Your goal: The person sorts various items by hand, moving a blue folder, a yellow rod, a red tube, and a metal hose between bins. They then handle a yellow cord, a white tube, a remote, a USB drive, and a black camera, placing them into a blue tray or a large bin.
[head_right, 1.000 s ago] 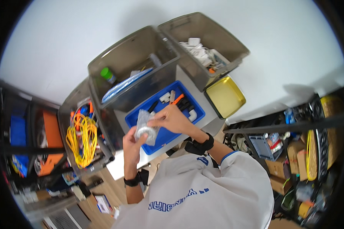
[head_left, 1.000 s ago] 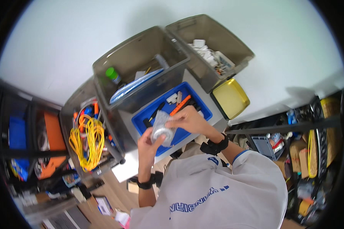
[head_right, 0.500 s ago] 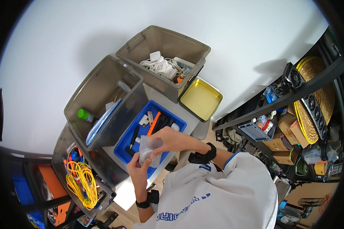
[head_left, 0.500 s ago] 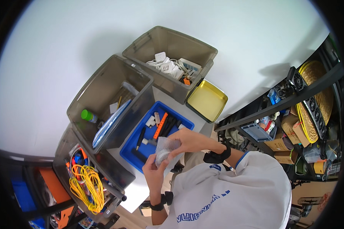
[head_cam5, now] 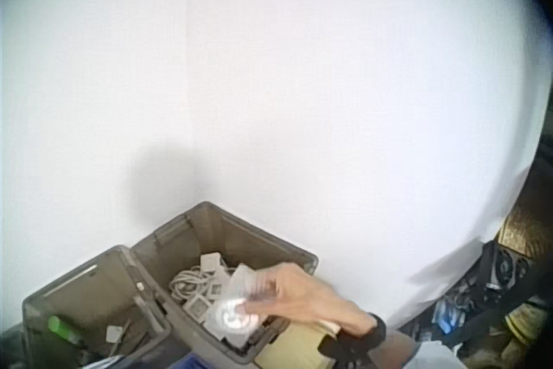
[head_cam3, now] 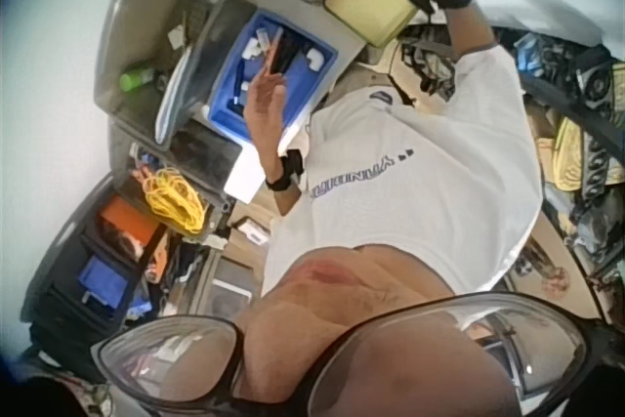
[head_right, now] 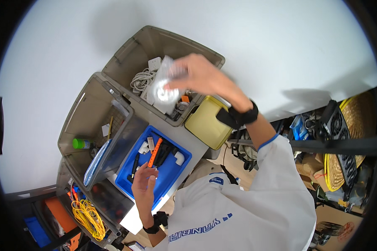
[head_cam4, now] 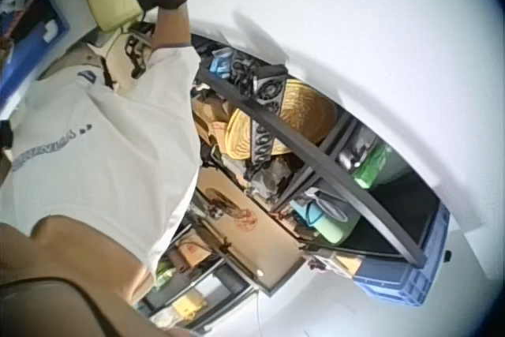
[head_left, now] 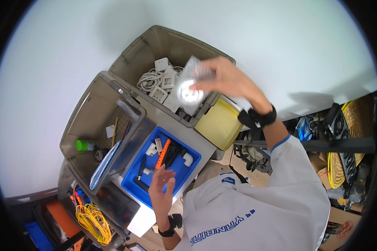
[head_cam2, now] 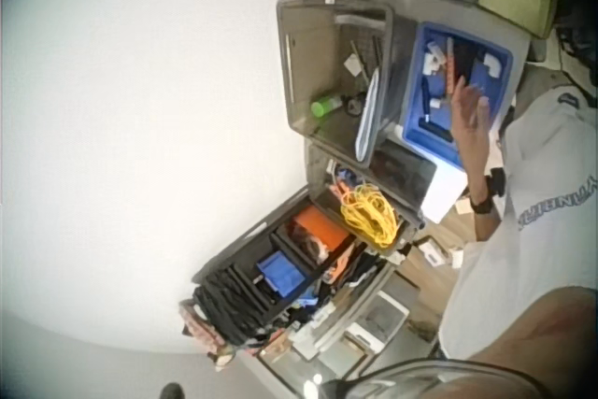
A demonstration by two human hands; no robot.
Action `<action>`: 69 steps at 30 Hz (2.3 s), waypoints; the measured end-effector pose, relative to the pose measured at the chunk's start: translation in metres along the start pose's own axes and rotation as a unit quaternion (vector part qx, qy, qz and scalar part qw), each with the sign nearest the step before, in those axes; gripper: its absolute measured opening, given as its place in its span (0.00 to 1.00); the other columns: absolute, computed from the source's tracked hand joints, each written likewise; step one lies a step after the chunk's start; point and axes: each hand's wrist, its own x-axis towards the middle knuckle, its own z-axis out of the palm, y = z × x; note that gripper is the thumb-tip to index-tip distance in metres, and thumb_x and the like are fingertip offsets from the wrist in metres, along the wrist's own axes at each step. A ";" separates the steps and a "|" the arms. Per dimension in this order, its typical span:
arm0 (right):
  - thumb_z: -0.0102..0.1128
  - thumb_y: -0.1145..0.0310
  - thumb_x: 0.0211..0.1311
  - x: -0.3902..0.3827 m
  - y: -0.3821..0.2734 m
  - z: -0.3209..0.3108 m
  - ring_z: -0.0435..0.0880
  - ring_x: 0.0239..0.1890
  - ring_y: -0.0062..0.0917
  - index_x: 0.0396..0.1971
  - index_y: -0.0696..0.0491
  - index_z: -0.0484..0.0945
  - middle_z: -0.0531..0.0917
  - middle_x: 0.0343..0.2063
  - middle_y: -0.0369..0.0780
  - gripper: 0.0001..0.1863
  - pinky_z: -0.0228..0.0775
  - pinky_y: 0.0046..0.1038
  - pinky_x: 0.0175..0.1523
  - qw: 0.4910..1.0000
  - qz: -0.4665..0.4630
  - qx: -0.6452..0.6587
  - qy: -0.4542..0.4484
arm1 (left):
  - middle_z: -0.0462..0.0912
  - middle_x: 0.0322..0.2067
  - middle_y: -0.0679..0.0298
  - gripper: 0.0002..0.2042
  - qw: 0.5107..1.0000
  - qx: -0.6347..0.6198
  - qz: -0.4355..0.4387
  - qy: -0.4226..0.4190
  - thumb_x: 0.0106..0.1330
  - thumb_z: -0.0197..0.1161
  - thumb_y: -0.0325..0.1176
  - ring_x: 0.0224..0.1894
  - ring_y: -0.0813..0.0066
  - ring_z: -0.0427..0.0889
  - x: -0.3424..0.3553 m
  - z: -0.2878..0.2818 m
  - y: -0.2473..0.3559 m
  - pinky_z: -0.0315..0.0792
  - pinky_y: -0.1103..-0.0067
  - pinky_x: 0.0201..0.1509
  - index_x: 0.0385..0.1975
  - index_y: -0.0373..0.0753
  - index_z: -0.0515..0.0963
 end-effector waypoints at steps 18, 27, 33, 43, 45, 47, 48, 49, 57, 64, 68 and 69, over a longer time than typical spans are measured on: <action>0.83 0.69 0.46 0.159 0.288 0.049 0.83 0.57 0.53 0.56 0.59 0.82 0.74 0.64 0.56 0.33 0.84 0.50 0.51 0.845 0.379 -0.342 -0.159 | 0.88 0.42 0.57 0.16 0.989 0.102 -0.072 0.081 0.72 0.66 0.30 0.45 0.71 0.87 0.037 0.030 0.002 0.79 0.75 0.55 0.56 0.32 0.79; 0.83 0.71 0.50 0.161 0.320 0.057 0.80 0.62 0.53 0.57 0.60 0.82 0.76 0.65 0.54 0.32 0.82 0.50 0.58 0.832 0.393 -0.346 -0.181 | 0.88 0.44 0.55 0.17 0.982 0.135 -0.100 0.083 0.72 0.67 0.31 0.44 0.70 0.88 0.028 0.028 -0.004 0.80 0.75 0.52 0.58 0.34 0.79; 0.80 0.55 0.51 0.174 0.339 0.044 0.78 0.66 0.46 0.60 0.47 0.80 0.79 0.65 0.46 0.35 0.72 0.57 0.66 0.823 0.376 -0.391 -0.170 | 0.86 0.47 0.55 0.20 0.977 0.158 -0.099 0.104 0.71 0.69 0.33 0.44 0.70 0.87 0.017 0.016 -0.032 0.81 0.74 0.47 0.60 0.34 0.77; 0.70 0.54 0.66 0.156 0.184 0.001 0.84 0.57 0.40 0.61 0.55 0.79 0.85 0.53 0.51 0.29 0.75 0.37 0.63 0.940 0.051 -0.298 -0.160 | 0.82 0.47 0.45 0.19 0.906 0.397 -0.084 0.121 0.67 0.69 0.34 0.46 0.44 0.84 0.012 -0.029 -0.201 0.79 0.59 0.49 0.54 0.32 0.79; 0.68 0.54 0.68 0.116 0.124 0.004 0.84 0.57 0.40 0.63 0.54 0.77 0.85 0.53 0.51 0.29 0.75 0.37 0.62 0.960 0.022 -0.252 -0.120 | 0.82 0.48 0.44 0.19 0.905 0.399 -0.081 0.125 0.66 0.69 0.33 0.48 0.43 0.84 0.017 -0.033 -0.229 0.79 0.58 0.50 0.54 0.32 0.78; 0.67 0.53 0.69 0.068 0.067 0.013 0.85 0.55 0.42 0.63 0.52 0.77 0.86 0.52 0.52 0.28 0.76 0.38 0.60 0.965 0.006 -0.250 -0.078 | 0.81 0.50 0.44 0.20 0.889 0.431 -0.078 0.135 0.63 0.71 0.31 0.51 0.43 0.83 0.026 -0.036 -0.248 0.80 0.58 0.51 0.55 0.33 0.78; 0.67 0.53 0.69 0.043 0.043 0.019 0.86 0.53 0.44 0.62 0.52 0.78 0.86 0.51 0.52 0.28 0.77 0.39 0.57 0.968 -0.036 -0.243 -0.058 | 0.81 0.50 0.45 0.19 0.886 0.434 -0.069 0.148 0.62 0.71 0.29 0.52 0.43 0.82 0.029 -0.033 -0.255 0.80 0.58 0.53 0.53 0.32 0.79; 0.67 0.52 0.68 0.022 0.021 0.027 0.86 0.51 0.43 0.62 0.54 0.78 0.86 0.50 0.51 0.29 0.76 0.38 0.56 0.975 -0.051 -0.213 -0.048 | 0.81 0.50 0.45 0.19 0.889 0.429 -0.069 0.146 0.62 0.71 0.29 0.52 0.43 0.82 0.034 -0.033 -0.260 0.80 0.58 0.53 0.53 0.32 0.79; 0.73 0.66 0.63 -0.105 -0.053 0.068 0.87 0.52 0.40 0.61 0.57 0.79 0.87 0.50 0.49 0.27 0.76 0.35 0.58 0.983 0.069 -0.168 -0.024 | 0.83 0.44 0.54 0.16 0.818 0.566 0.041 0.094 0.57 0.69 0.24 0.52 0.55 0.80 0.073 -0.048 -0.287 0.76 0.65 0.57 0.47 0.37 0.84; 0.73 0.70 0.62 -0.176 -0.066 0.087 0.87 0.56 0.35 0.62 0.57 0.78 0.87 0.51 0.49 0.27 0.75 0.33 0.62 0.975 0.199 -0.102 0.005 | 0.86 0.42 0.57 0.12 0.786 0.614 0.058 0.043 0.55 0.72 0.31 0.54 0.59 0.79 0.089 -0.047 -0.299 0.71 0.65 0.63 0.40 0.37 0.86; 0.72 0.69 0.63 -0.193 -0.073 0.089 0.87 0.56 0.36 0.62 0.57 0.78 0.88 0.51 0.49 0.27 0.75 0.34 0.62 0.969 0.225 -0.097 0.018 | 0.87 0.40 0.56 0.14 0.779 0.625 0.036 0.014 0.54 0.76 0.37 0.52 0.60 0.80 0.090 -0.049 -0.292 0.70 0.66 0.61 0.37 0.37 0.87; 0.72 0.69 0.63 -0.195 -0.074 0.089 0.87 0.55 0.37 0.62 0.57 0.77 0.88 0.50 0.49 0.27 0.75 0.34 0.62 0.969 0.225 -0.104 0.023 | 0.87 0.39 0.56 0.15 0.770 0.635 0.048 0.025 0.53 0.78 0.39 0.52 0.60 0.81 0.088 -0.050 -0.289 0.70 0.66 0.59 0.36 0.37 0.87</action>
